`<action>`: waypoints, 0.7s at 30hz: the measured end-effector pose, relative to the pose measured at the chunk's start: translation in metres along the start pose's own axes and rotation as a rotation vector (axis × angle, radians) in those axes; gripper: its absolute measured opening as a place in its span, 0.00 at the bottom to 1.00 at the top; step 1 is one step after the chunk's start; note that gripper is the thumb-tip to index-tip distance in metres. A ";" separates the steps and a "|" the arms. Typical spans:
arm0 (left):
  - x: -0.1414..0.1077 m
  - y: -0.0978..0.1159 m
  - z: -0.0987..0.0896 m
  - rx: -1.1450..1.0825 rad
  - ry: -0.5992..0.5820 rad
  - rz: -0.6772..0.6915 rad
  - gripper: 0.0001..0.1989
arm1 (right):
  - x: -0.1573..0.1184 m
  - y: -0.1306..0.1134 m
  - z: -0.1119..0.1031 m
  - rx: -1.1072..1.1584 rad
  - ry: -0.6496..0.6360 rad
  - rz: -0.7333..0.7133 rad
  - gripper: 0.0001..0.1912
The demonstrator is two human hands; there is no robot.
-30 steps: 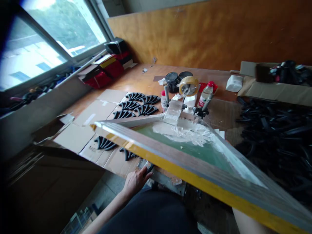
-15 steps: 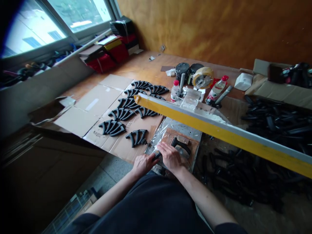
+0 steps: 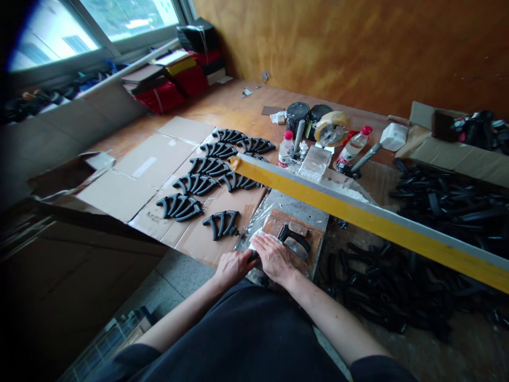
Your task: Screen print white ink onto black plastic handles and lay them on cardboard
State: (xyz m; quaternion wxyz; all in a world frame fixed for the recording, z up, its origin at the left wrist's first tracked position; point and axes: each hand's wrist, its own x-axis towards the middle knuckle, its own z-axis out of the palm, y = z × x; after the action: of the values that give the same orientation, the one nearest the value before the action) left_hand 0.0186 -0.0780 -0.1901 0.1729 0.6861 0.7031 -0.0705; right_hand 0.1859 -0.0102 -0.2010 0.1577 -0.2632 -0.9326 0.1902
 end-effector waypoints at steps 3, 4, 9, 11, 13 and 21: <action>0.000 0.000 -0.002 0.005 -0.011 -0.004 0.20 | -0.006 -0.001 -0.002 0.010 -0.016 0.008 0.26; 0.000 0.000 -0.002 0.004 -0.015 -0.005 0.20 | -0.011 -0.002 -0.005 0.014 -0.025 0.013 0.26; -0.001 0.001 -0.004 -0.021 -0.023 -0.040 0.22 | -0.028 -0.006 -0.028 0.101 -0.013 0.117 0.22; 0.000 0.002 -0.004 -0.006 -0.009 -0.046 0.23 | -0.029 -0.006 -0.039 0.235 0.026 0.220 0.20; 0.000 0.002 -0.005 0.008 0.000 -0.044 0.23 | -0.033 -0.001 -0.050 0.422 0.095 0.368 0.18; 0.001 0.007 -0.007 0.081 -0.042 -0.034 0.20 | -0.103 0.097 -0.093 0.634 0.597 0.973 0.20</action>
State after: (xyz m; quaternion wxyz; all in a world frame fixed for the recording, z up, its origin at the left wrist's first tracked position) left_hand 0.0242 -0.0745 -0.1832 0.1586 0.6789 0.7075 -0.1160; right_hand 0.3481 0.0347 -0.1816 0.3757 -0.6373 -0.5219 0.4247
